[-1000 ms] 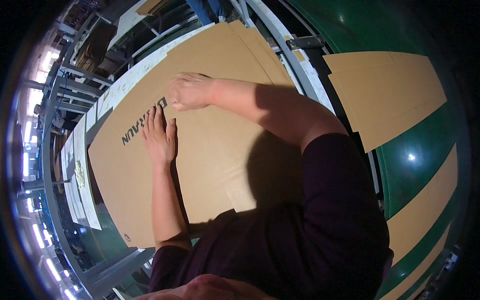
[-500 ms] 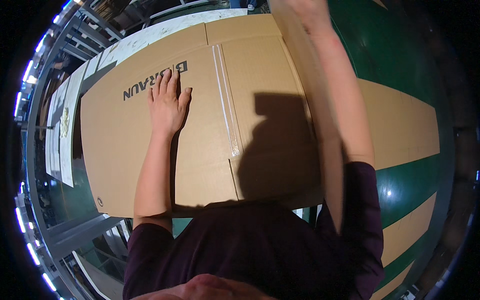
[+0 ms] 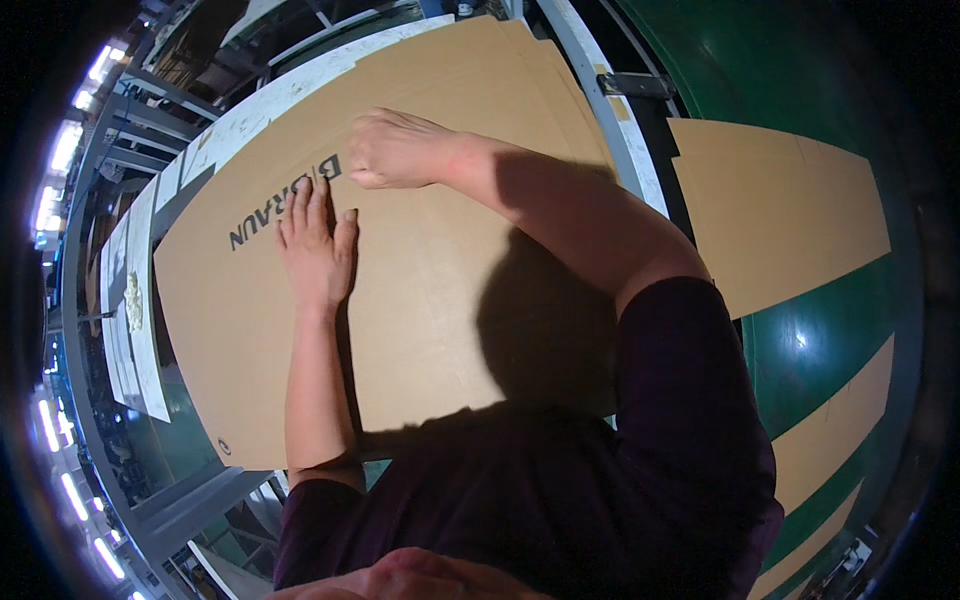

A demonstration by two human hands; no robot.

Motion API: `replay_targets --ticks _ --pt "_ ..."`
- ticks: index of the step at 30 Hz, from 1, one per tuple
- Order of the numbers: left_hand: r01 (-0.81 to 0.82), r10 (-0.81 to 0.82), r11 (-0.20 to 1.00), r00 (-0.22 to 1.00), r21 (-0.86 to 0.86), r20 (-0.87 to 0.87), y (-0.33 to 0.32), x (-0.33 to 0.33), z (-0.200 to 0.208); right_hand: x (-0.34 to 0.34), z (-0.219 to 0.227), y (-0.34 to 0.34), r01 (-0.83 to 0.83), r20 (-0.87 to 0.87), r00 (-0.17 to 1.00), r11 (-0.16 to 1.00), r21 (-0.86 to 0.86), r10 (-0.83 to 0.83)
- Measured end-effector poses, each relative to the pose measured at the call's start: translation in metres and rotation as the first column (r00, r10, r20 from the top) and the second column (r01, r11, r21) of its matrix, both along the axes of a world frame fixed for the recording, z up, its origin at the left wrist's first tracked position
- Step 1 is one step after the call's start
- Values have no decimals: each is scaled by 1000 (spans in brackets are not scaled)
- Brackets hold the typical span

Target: The person folds flat cardboard pieces along pre-scored lines on a workbench. They repeatedly pick up a piece, fold the flaps, and place the folded cardboard onto a stack.

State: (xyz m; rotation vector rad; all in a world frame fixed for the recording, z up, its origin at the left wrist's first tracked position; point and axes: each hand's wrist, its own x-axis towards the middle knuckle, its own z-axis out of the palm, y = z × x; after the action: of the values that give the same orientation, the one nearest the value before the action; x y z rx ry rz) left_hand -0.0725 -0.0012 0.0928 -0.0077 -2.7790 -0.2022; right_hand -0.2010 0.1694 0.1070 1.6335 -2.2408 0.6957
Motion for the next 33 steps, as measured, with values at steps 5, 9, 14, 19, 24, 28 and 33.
replay_targets --ticks 5,9,14,19,24,28,33 --pt "-4 4 1000 1000 -7 9 1 3 5 5 1 5 -38 12 999 994 -102 40" --pt "9 -9 1000 1000 4 14 1 8 9 18 0 6 35 109 994 985 -169 -17" --pt "39 -39 999 999 34 -12 6 5 12 23 11 19 -110 98 989 993 -29 113" --pt "26 -26 999 1000 21 -15 2 2 3 141 0 34 -377 440 759 875 -305 480" --pt "88 -87 996 995 12 -56 0 -4 -2 245 -4 85 -324 332 852 905 -274 405" --pt "116 -116 993 991 -5 -59 -4 -4 -4 260 -20 91 -165 116 968 917 -364 220" --pt "100 -100 995 995 -11 -11 2 0 1 269 -33 93 -155 26 985 948 -278 169"
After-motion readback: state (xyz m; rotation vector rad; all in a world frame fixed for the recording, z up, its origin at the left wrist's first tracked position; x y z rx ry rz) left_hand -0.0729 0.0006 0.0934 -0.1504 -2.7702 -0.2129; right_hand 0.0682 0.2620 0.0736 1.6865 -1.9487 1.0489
